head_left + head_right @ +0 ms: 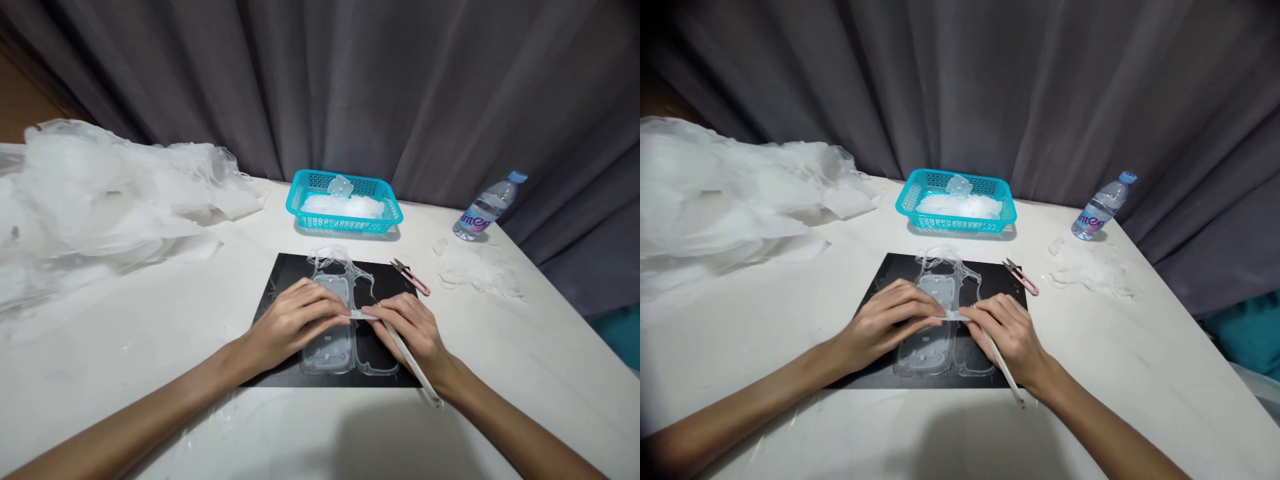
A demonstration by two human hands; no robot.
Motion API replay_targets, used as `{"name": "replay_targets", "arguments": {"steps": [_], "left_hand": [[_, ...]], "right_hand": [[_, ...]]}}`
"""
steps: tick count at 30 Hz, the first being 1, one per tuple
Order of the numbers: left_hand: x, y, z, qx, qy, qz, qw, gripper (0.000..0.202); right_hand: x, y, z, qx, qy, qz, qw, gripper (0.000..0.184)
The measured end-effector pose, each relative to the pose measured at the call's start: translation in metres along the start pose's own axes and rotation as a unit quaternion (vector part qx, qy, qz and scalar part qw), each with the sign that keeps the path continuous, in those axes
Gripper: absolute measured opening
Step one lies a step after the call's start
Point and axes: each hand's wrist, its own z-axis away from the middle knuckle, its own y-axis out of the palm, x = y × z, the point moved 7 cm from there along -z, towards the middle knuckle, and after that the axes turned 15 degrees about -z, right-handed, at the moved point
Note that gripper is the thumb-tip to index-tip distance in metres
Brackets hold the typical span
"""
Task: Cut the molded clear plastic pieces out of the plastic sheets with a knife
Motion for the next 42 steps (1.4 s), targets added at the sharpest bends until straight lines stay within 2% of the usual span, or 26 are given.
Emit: {"name": "replay_targets", "arguments": {"steps": [12, 20, 33, 42], "left_hand": [[-0.003, 0.007, 0.002, 0.023, 0.026, -0.027, 0.999, 0.016], [-0.006, 0.004, 0.002, -0.009, 0.040, -0.042, 0.998, 0.014], [-0.007, 0.003, 0.003, -0.009, 0.053, -0.021, 0.998, 0.012], [-0.009, 0.004, 0.004, -0.017, 0.047, 0.002, 0.999, 0.010]], "right_hand": [[0.009, 0.002, -0.005, 0.029, -0.035, -0.018, 0.999, 0.031], [0.008, 0.004, -0.001, 0.031, -0.031, -0.012, 0.999, 0.028], [0.006, 0.008, 0.002, 0.039, -0.014, -0.019, 0.999, 0.030], [0.005, 0.014, 0.000, 0.077, -0.015, -0.029, 0.996, 0.028]]}}
